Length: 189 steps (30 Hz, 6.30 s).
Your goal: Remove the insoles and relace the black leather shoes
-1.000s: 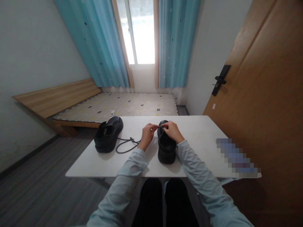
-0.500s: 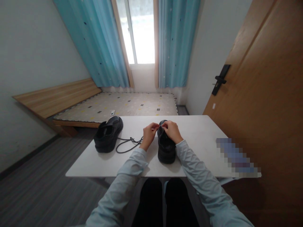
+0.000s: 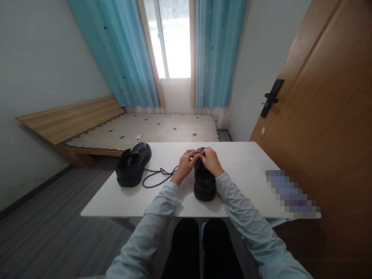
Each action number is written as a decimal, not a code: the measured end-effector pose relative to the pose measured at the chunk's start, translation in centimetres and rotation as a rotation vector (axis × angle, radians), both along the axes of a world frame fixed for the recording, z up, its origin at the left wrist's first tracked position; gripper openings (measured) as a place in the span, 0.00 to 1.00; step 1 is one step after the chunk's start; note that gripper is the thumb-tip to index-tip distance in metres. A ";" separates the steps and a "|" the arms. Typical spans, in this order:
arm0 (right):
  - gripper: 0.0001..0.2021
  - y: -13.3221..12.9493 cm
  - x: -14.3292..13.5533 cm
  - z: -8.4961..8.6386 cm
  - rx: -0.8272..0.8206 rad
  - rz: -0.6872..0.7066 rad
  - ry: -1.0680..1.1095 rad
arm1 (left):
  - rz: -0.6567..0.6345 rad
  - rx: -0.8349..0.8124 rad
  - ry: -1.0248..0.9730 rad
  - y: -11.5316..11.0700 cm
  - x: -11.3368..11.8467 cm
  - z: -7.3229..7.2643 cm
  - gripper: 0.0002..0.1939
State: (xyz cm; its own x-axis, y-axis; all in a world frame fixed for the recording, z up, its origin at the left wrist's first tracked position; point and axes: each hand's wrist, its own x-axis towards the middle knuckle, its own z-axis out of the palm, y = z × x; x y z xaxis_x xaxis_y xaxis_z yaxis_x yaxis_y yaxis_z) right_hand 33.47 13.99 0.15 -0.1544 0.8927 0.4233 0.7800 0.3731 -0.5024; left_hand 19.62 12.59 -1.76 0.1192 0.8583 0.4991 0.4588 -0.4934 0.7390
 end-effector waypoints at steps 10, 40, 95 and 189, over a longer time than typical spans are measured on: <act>0.07 0.4 1.5 -0.1 0.055 -0.094 0.263 | -0.008 -0.044 0.036 -0.2 0.2 0.0 0.13; 0.17 0.6 5.6 1.1 -0.235 0.126 1.000 | 0.073 0.045 0.122 0.0 1.3 2.2 0.11; 0.04 0.3 7.2 1.3 -0.725 0.078 0.885 | 0.151 -0.013 0.656 0.3 6.0 3.9 0.08; 0.08 -0.6 18.0 2.8 0.569 -0.253 1.718 | 0.152 -0.357 -0.696 2.1 -9.0 1.3 0.17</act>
